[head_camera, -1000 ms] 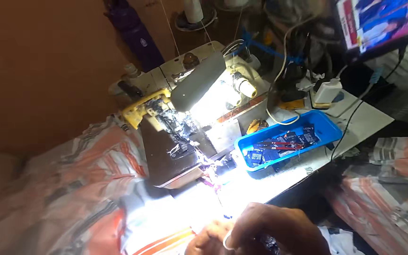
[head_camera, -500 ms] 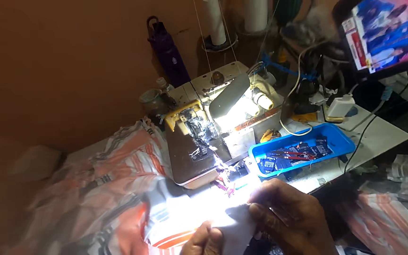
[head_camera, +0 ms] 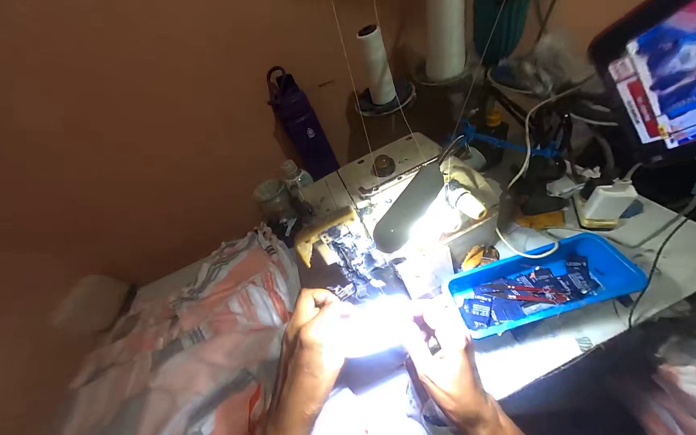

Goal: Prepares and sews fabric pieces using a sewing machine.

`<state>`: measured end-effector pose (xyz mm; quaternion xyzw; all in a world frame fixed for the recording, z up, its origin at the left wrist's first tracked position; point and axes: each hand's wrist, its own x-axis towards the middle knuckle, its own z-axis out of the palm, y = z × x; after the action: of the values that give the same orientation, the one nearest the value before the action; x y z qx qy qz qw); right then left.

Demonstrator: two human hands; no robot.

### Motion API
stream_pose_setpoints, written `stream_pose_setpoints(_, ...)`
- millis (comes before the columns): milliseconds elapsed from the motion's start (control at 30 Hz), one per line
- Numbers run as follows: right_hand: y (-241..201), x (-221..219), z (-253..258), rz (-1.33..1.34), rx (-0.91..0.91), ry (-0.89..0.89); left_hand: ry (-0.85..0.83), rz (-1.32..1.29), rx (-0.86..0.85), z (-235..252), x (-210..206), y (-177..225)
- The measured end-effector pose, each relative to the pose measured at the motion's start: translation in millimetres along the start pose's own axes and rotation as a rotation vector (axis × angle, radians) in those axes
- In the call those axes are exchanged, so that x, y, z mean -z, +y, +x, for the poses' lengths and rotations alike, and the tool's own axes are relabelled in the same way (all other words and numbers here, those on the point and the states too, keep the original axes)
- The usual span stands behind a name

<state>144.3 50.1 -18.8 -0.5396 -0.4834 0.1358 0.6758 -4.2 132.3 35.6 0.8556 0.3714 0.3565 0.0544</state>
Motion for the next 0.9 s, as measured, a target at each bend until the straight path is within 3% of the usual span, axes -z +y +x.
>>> stream_pose_setpoints(200, 3.2, -2.9, 9.5, -0.065, 0.044, 0.005, 0.081, 0.037, 0.051, -0.6, -5.5, -1.5)
stream_pose_setpoints(400, 3.4, -16.9, 28.5, -0.109, -0.056, 0.001, 0.111, 0.066, 0.137, 11.3, -12.1, -9.0)
stream_pose_setpoints(767, 19.8, -24.5, 30.7, -0.013, -0.052, 0.004, 0.126, 0.108, 0.152, 14.4, -15.9, -17.0)
stream_pose_setpoints(900, 16.6, -24.1, 34.8, -0.137, -0.054, 0.029, 0.053, 0.066, 0.242, 30.2, -14.4, -29.3)
